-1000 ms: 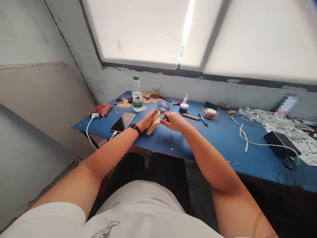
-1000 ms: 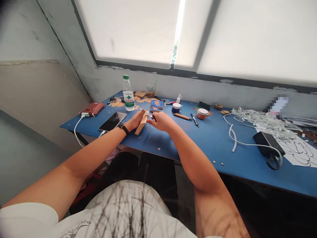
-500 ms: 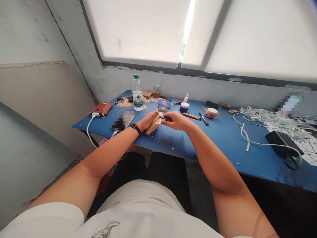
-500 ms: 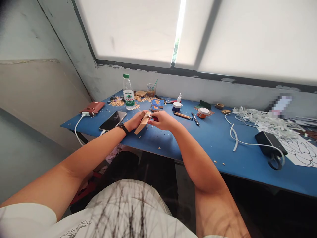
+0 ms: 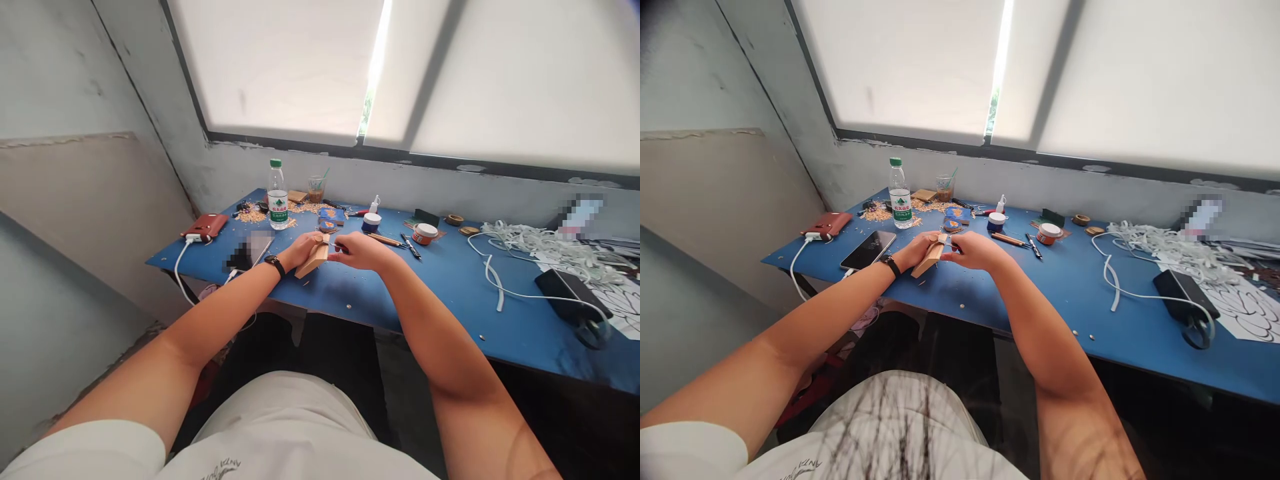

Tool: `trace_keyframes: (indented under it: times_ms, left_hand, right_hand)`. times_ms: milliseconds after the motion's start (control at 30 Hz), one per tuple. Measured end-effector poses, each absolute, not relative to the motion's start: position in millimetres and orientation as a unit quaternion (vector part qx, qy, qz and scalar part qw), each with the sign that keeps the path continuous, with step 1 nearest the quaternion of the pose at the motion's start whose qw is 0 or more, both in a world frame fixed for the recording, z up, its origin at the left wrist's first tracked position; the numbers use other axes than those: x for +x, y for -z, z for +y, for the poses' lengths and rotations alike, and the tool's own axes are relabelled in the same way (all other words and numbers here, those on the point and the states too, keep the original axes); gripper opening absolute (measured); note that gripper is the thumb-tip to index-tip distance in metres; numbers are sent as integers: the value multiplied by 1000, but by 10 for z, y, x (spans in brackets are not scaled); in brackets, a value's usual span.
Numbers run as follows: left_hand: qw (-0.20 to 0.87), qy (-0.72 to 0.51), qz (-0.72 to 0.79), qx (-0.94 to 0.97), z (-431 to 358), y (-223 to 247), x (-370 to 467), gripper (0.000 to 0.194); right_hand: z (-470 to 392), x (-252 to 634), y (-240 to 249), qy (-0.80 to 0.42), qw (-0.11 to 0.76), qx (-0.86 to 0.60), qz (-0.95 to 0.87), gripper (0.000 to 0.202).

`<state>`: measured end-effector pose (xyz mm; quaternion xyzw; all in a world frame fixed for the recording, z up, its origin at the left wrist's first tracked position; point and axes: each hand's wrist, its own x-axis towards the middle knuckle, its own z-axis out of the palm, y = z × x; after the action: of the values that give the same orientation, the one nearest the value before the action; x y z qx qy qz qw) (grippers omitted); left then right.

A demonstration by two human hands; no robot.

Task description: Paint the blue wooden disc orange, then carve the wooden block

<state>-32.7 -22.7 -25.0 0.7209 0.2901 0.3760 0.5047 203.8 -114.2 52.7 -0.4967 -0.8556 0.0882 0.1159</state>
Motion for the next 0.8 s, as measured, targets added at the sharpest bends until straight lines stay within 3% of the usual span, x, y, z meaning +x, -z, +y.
trace_keyframes:
  times_ms: [200, 367, 633, 800]
  left_hand:
    - [473, -354, 284, 755, -239, 216, -341, 43]
    - [450, -353, 301, 763, -233, 188, -334, 43]
    - [480, -344, 311, 744, -207, 199, -315, 63]
    - [492, -347, 325, 729, -214, 232, -317, 61]
  right_hand:
    - [-1095, 2082, -501, -112, 124, -491, -855, 51]
    - [-1080, 2055, -491, -93, 127, -503, -850, 49]
    - [-1114, 1952, -509, -36, 84, -550, -830, 37]
    - [-1148, 1917, -526, -7, 67, -572, -818, 42]
